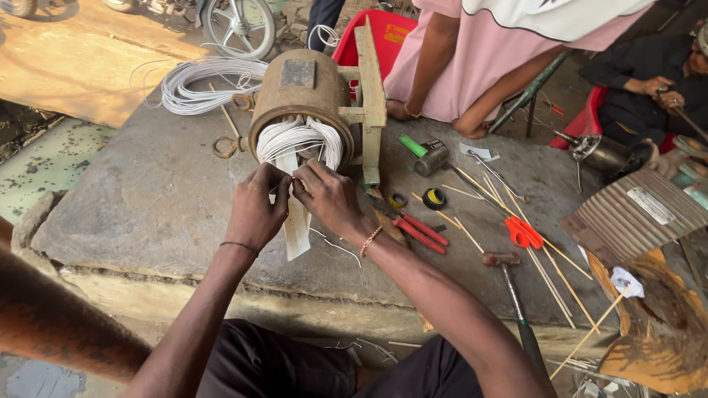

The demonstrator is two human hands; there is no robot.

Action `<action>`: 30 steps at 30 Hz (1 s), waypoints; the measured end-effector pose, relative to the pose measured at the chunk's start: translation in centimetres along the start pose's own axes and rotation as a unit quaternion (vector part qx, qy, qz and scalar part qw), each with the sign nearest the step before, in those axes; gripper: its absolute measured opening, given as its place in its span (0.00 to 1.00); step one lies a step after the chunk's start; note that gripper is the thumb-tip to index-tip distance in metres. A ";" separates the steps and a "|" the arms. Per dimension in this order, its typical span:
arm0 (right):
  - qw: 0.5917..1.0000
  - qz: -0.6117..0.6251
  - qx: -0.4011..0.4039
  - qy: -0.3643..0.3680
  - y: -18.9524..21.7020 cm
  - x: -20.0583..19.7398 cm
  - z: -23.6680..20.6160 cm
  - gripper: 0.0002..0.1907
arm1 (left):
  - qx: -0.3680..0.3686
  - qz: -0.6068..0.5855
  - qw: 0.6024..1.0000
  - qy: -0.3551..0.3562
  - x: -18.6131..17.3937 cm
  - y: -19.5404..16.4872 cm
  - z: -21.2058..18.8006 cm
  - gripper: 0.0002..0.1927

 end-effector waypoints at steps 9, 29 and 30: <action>0.999 -0.021 0.008 -0.031 -1.1 1.8 -0.6 0.11 | 0.049 -0.011 0.999 -0.007 0.0 -0.1 -0.3 0.05; 0.808 0.383 0.254 0.370 -4.1 0.6 3.3 0.15 | 0.037 -0.048 0.996 0.066 -1.4 1.6 -2.2 0.08; 0.819 0.389 0.236 0.351 -4.1 -0.4 2.9 0.19 | 0.041 -0.044 0.996 0.061 -1.3 1.4 -2.3 0.09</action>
Point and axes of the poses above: each hand's wrist, its own z-axis towards the middle knuckle, its own x-axis out of the palm, y = z × x, the point moved 1 cm from there along z, towards the middle knuckle, and after that the axes turned 8 degrees about x, right-handed, at the moved point
